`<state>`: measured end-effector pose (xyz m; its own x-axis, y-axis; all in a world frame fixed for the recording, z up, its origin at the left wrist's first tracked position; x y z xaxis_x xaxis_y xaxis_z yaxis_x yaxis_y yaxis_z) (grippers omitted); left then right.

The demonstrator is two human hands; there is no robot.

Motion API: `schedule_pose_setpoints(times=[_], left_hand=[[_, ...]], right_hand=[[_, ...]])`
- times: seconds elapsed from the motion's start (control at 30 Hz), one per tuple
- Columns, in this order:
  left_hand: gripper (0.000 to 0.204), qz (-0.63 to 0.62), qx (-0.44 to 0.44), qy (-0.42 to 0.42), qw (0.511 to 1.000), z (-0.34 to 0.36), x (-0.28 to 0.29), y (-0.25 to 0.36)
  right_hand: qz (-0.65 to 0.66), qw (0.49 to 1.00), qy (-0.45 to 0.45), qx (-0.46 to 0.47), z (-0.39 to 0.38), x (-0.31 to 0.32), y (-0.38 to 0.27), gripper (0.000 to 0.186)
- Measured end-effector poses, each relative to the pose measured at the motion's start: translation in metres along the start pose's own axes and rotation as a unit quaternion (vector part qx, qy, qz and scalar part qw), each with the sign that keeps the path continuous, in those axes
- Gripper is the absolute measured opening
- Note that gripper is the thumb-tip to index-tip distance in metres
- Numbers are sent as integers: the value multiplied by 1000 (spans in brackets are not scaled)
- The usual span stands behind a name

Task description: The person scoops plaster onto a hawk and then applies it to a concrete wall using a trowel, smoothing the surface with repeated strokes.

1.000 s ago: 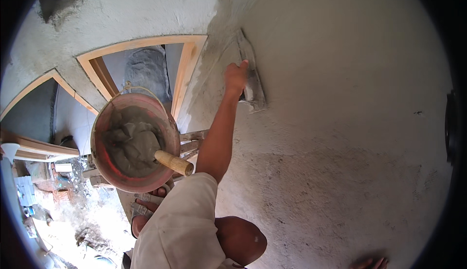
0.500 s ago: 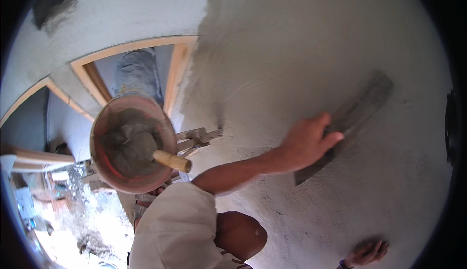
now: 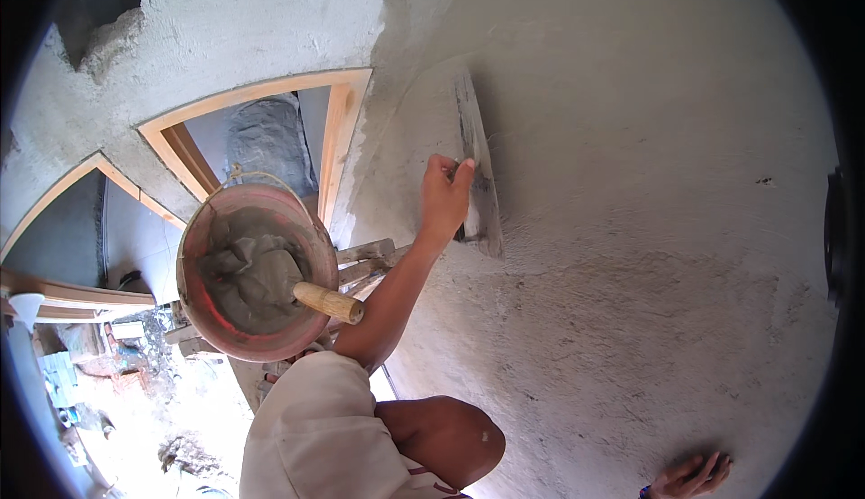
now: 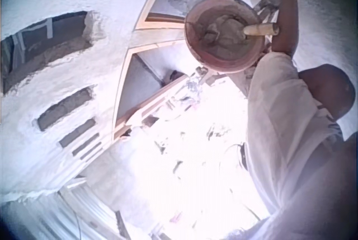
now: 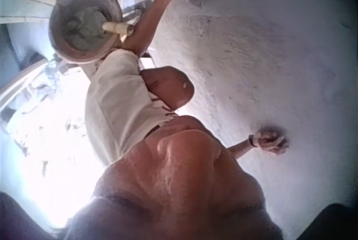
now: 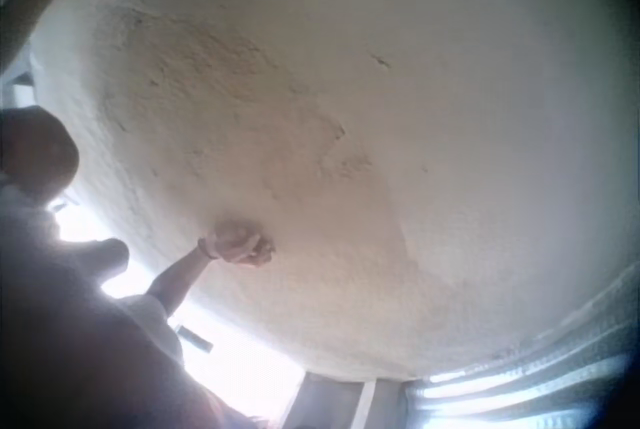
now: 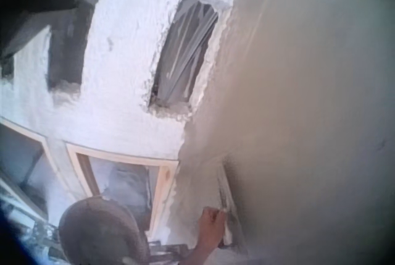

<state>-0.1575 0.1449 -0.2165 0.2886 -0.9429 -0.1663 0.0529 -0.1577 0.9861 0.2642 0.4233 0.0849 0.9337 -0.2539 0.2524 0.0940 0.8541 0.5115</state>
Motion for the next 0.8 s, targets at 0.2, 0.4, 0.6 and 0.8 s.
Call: schedule_pose_setpoints(times=[0.2, 0.4, 0.6, 0.8], left_hand=[[31, 203, 43, 30, 978, 21, -16, -20], [32, 338, 125, 53, 931, 17, 12, -176], [36, 177, 325, -4, 929, -10, 35, -222], [23, -113, 432, 26, 895, 9, 75, -215]], right_hand=[[-27, 999, -17, 34, 7, -4, -5, 31], [-19, 1000, -6, -8, -2, -5, -1, 34], [-60, 997, -49, 2, -3, -3, -2, 34], [-56, 998, -15, -7, 5, -11, -10, 35]])
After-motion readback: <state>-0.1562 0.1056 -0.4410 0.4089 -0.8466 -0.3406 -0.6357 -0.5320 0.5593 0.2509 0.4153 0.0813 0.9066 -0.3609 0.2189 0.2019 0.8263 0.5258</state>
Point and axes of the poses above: each hand's wrist, its own z-axis towards the middle knuckle, its own x-axis out of the back of the hand, y = z × x, the point moved 2 cm from there along z, towards the middle knuckle, and after that the axes turned 12 degrees about z, right-handed, at the moved point
